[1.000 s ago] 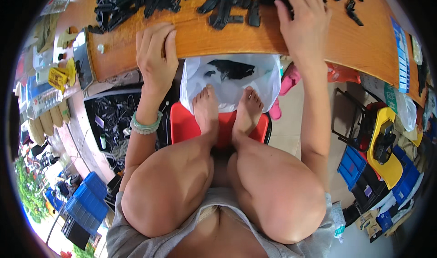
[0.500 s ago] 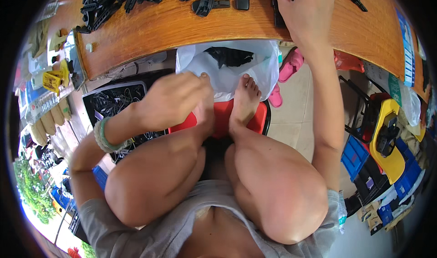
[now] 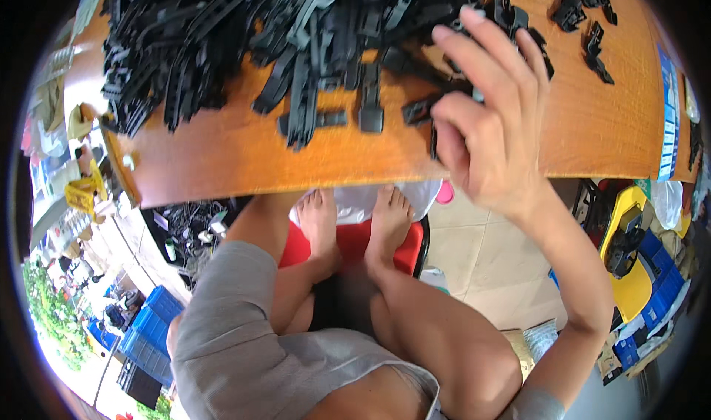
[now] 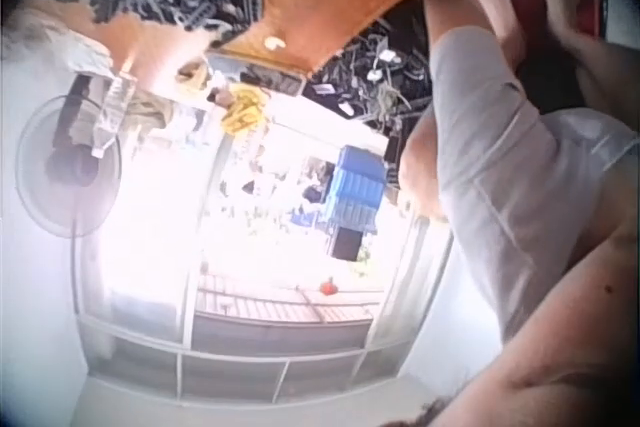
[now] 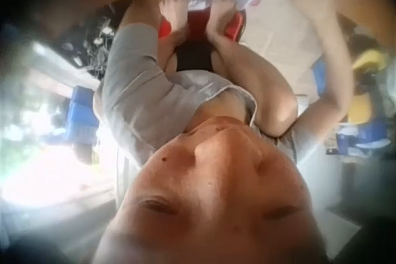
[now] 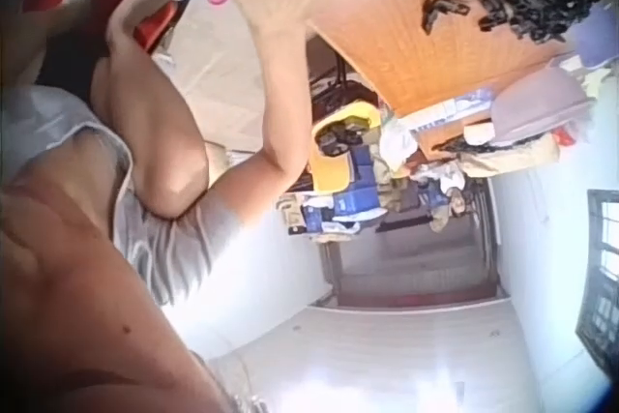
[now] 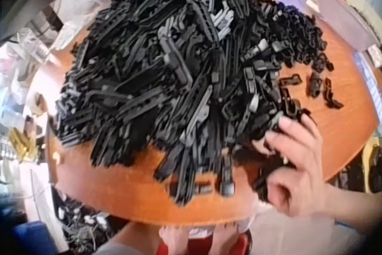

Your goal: The person repeatedly picks up plastic components from a table, assembles them together by hand, and drops the assembled pieces into a bag.

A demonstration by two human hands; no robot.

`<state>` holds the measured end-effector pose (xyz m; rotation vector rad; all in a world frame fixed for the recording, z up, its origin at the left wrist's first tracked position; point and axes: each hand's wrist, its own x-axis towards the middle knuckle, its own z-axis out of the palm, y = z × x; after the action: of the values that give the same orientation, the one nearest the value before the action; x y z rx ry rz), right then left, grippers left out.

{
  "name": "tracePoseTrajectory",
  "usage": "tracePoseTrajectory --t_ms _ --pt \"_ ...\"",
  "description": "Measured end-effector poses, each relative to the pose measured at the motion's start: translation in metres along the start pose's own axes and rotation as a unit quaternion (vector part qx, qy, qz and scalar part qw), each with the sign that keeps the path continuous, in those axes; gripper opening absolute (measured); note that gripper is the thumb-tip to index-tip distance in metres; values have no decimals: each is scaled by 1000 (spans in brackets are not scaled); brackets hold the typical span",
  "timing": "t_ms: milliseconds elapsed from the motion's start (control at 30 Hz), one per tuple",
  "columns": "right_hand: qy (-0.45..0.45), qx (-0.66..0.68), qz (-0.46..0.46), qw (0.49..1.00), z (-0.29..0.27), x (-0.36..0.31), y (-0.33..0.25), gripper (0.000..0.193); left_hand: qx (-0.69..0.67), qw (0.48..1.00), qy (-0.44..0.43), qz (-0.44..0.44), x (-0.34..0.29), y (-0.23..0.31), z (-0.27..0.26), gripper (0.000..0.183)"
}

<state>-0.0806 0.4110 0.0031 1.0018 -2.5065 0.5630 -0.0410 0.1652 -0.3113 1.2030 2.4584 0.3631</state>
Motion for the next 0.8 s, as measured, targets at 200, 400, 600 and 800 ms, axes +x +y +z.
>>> tracePoseTrajectory --t_ms 200,400,600,800 --pt "-62 44 60 995 -2 3 5 20 24 999 -32 22 33 -23 9 15" --pt "-88 0 53 995 -7 3 3 16 51 994 -92 29 11 -11 -3 16" --pt "-4 -45 -21 999 1 -2 -1 17 104 984 -139 31 -36 27 -52 17" --pt "119 -95 -7 988 -18 -1 -11 24 6 988 -132 85 -81 91 -134 27"
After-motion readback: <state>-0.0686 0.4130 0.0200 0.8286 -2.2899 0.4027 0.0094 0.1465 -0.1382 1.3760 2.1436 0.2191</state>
